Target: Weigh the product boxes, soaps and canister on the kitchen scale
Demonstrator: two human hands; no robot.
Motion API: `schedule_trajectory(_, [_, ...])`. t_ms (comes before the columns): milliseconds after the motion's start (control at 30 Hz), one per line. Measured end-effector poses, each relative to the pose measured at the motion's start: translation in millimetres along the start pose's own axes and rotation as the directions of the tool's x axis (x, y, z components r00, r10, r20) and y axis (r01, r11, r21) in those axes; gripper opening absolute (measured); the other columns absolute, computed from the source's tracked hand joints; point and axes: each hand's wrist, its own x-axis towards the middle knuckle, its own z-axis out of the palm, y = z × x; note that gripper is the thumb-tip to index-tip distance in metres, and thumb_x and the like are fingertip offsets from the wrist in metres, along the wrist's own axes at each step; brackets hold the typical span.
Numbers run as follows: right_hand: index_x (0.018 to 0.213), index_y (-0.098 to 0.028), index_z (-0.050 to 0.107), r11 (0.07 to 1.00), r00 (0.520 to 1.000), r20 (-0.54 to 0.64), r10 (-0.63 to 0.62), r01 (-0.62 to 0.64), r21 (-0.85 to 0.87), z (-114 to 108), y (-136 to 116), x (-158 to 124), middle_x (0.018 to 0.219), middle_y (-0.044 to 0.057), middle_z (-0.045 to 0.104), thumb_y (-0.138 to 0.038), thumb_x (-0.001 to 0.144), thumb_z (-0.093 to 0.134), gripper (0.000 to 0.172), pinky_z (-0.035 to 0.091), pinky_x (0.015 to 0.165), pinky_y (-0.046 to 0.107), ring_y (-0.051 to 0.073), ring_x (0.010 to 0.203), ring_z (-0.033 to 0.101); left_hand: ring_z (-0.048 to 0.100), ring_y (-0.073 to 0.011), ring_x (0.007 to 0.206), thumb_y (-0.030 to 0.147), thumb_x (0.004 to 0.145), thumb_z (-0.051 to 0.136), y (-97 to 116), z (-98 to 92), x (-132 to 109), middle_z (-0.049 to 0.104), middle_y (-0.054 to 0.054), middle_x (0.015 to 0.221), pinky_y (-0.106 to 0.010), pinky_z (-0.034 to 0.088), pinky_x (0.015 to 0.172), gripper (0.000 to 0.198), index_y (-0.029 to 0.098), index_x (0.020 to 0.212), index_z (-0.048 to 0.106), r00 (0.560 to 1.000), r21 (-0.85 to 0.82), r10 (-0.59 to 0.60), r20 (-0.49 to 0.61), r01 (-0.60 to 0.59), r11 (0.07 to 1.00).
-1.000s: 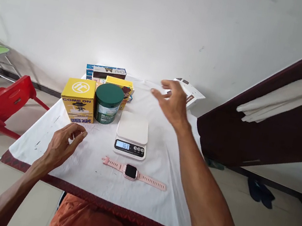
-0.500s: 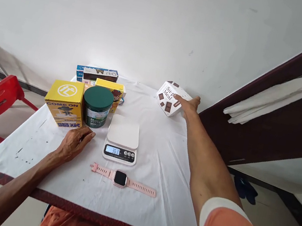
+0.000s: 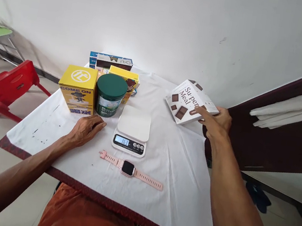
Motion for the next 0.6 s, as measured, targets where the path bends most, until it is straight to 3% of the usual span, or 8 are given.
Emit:
schedule_trajectory(67, [0.097,-0.025,0.061,0.993,0.997,-0.027,0.067,-0.064,0.099,-12.2,-16.5,-25.5,0.097,0.003,0.074,-0.038,0.058,0.093,0.053,0.062,0.064,0.034,0.023,0.084,0.072,0.060,-0.0142,0.067,0.036,0.105,0.048,-0.2,0.9,-0.6,0.068,-0.003,0.076,-0.027,0.045,0.066,0.032,0.019,0.085,0.065,1.000,0.007,0.020,0.003,-0.020,1.000])
schedule_trajectory(167, [0.097,-0.028,0.063,0.979,0.991,0.117,-0.058,0.034,0.202,-28.0,-51.8,-64.8,0.086,-0.001,0.076,-0.042,0.058,0.095,0.052,0.064,0.066,0.036,0.022,0.076,0.074,0.059,-0.0139,0.067,0.035,0.105,0.048,0.6,2.5,-1.0,0.066,-0.002,0.075,-0.027,0.043,0.065,0.033,0.018,0.082,0.064,0.999,0.016,0.045,0.015,-0.046,0.999])
schedule_trajectory(300, [0.099,-0.030,0.065,0.954,0.942,0.263,-0.208,0.136,0.268,-38.4,-86.3,-100.6,0.082,-0.003,0.077,-0.046,0.055,0.098,0.057,0.065,0.068,0.038,0.022,0.065,0.074,0.056,-0.0133,0.064,0.035,0.105,0.047,2.7,2.5,-2.6,0.063,-0.002,0.072,-0.027,0.041,0.063,0.034,0.018,0.079,0.062,0.998,0.035,0.054,0.011,-0.055,0.998])
schedule_trajectory(433, [0.107,-0.031,0.066,0.956,0.864,0.442,-0.243,0.136,0.261,-35.9,-93.6,-112.1,0.086,-0.002,0.077,-0.048,0.058,0.097,0.061,0.065,0.072,0.041,0.024,0.068,0.074,0.055,-0.0131,0.065,0.036,0.105,0.047,4.9,0.3,-5.0,0.064,-0.002,0.073,-0.027,0.041,0.063,0.034,0.018,0.081,0.061,1.000,0.037,0.026,-0.007,-0.025,0.999])
schedule_trajectory(600, [0.109,-0.027,0.067,0.962,0.797,0.540,-0.272,0.229,0.147,-19.8,-91.6,-112.2,0.100,0.002,0.073,-0.050,0.054,0.098,0.067,0.063,0.071,0.036,0.026,0.089,0.071,0.055,-0.0136,0.067,0.038,0.105,0.045,7.0,-1.3,-4.9,0.064,-0.003,0.075,-0.027,0.042,0.065,0.036,0.018,0.079,0.060,1.000,0.035,-0.010,0.010,0.010,0.999])
